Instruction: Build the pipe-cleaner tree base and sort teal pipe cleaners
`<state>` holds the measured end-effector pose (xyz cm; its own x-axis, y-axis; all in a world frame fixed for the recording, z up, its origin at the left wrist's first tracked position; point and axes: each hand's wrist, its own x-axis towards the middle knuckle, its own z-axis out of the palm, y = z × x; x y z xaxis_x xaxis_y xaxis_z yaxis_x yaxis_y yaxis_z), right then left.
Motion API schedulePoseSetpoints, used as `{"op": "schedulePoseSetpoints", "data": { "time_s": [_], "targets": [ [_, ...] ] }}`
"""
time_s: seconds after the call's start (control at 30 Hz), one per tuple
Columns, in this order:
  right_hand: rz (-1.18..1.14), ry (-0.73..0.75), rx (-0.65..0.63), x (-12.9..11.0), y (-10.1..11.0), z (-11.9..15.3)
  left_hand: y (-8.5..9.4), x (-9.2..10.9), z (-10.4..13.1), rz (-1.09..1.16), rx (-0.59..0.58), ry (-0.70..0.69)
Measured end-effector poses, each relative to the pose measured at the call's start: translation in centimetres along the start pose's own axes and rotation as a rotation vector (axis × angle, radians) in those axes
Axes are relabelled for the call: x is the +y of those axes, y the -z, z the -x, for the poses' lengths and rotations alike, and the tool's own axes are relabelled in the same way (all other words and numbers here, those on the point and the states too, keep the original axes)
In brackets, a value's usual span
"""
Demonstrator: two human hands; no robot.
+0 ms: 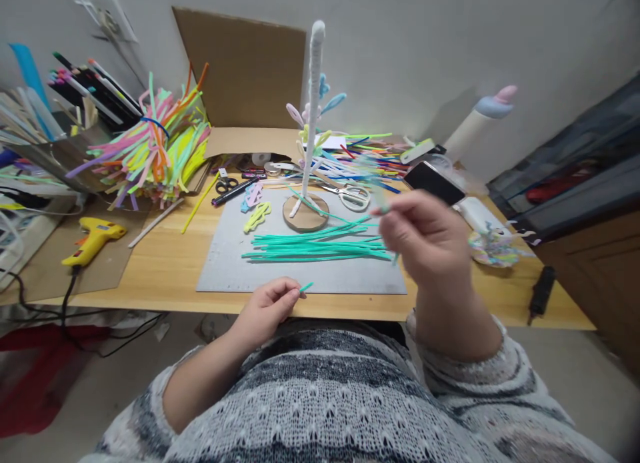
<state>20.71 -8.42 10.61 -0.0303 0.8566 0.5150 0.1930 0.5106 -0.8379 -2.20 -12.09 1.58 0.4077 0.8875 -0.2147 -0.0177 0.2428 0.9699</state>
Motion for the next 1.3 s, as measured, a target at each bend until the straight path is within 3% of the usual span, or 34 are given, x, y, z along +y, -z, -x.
{"op": "schedulePoseSetpoints", "data": {
  "time_s": [0.07, 0.17, 0.33, 0.57, 0.67, 0.8, 0.97, 1.1, 1.3],
  "targets": [
    [0.090, -0.148, -0.280, 0.9, -0.7, 2.0, -0.3, 0.5, -0.1, 0.089, 0.063, -0.054],
    [0.139, -0.311, -0.470, 2.8, -2.1, 4.8, -0.7, 0.9, -0.4, 0.251, 0.160, -0.065],
    [0.098, -0.498, -0.528, 4.8, -3.6, 7.7, -1.1, 0.6, -0.9, 0.296, 0.115, -0.022],
    [0.153, -0.497, -0.630, 4.8, -3.9, 8.9, -1.9, 0.0, -1.1, 0.092, 0.217, -0.069],
    [0.015, -0.521, -0.577, 4.8, -4.6, 9.3, -2.5, -0.3, -1.1, 0.044, 0.219, -0.111],
    [-0.296, -0.623, -0.392, 5.1, -5.5, 9.5, -3.0, -0.7, -1.1, 0.051, 0.196, -0.123],
    [-0.314, -0.610, -0.159, 5.3, -5.3, 9.1, -2.7, -0.5, -0.9, 0.054, 0.243, -0.105],
    [-0.328, -0.626, -0.181, 4.8, -5.4, 9.1, -2.6, 0.2, -0.7, -0.027, 0.173, -0.149],
    [-0.307, -0.622, -0.171, 4.2, -6.0, 9.2, -2.9, 0.1, -0.8, 0.077, 0.200, -0.070]
  ]
}}
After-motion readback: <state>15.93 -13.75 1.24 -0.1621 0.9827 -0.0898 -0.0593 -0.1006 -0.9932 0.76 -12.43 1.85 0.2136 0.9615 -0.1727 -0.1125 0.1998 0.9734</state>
